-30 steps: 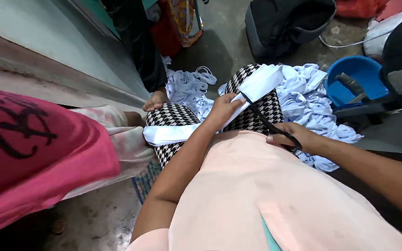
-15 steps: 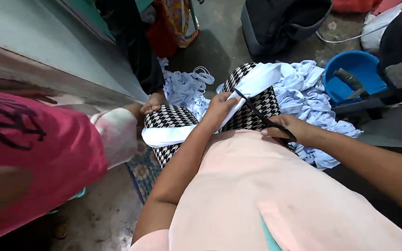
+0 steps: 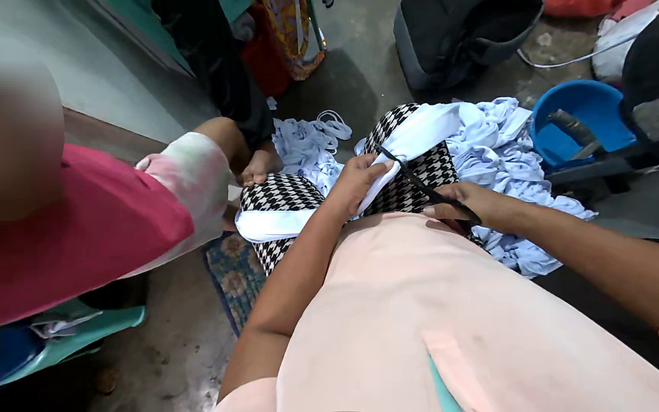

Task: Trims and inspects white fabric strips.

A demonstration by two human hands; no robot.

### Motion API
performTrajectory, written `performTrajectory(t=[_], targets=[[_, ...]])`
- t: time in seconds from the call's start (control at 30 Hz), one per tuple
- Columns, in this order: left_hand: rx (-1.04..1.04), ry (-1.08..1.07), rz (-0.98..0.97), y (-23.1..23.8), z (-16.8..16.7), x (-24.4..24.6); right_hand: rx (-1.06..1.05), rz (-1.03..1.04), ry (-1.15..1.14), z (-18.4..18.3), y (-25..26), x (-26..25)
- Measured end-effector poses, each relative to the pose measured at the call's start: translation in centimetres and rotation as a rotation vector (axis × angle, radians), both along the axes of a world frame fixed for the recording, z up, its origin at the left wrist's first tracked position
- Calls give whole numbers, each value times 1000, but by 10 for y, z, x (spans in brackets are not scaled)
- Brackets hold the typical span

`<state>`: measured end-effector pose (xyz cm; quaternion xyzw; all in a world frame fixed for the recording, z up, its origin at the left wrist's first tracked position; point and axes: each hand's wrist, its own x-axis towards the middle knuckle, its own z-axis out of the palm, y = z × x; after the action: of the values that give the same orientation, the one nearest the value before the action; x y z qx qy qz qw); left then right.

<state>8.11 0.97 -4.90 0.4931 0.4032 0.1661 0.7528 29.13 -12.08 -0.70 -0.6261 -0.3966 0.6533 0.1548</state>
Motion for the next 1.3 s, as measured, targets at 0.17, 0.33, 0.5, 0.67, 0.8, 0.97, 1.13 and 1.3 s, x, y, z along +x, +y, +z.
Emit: performTrajectory(t=[0.17, 0.33, 0.5, 0.67, 0.8, 0.97, 1.13, 1.3], targets=[[10, 22, -55, -1, 0, 1, -49, 27, -84, -1, 10, -5], [4, 20, -15, 2, -2, 2, 116, -19, -93, -14, 1, 0], [6, 56, -26, 0, -8, -4, 149, 54, -151, -17, -3, 1], [80, 14, -78, 3, 4, -26, 418, 197, -187, -29, -13, 14], [257, 17, -148, 7, 15, -44, 708, -30, -438, -53, -25, 55], [478, -37, -268, 2, 28, -20, 221, -337, -852, -76, -29, 121], [455, 189, -362, 4, 18, -7, -277, -174, -942, -113, -58, 155], [447, 196, -316, 5, 20, -19, -353, 19, -792, -152, -67, 167]])
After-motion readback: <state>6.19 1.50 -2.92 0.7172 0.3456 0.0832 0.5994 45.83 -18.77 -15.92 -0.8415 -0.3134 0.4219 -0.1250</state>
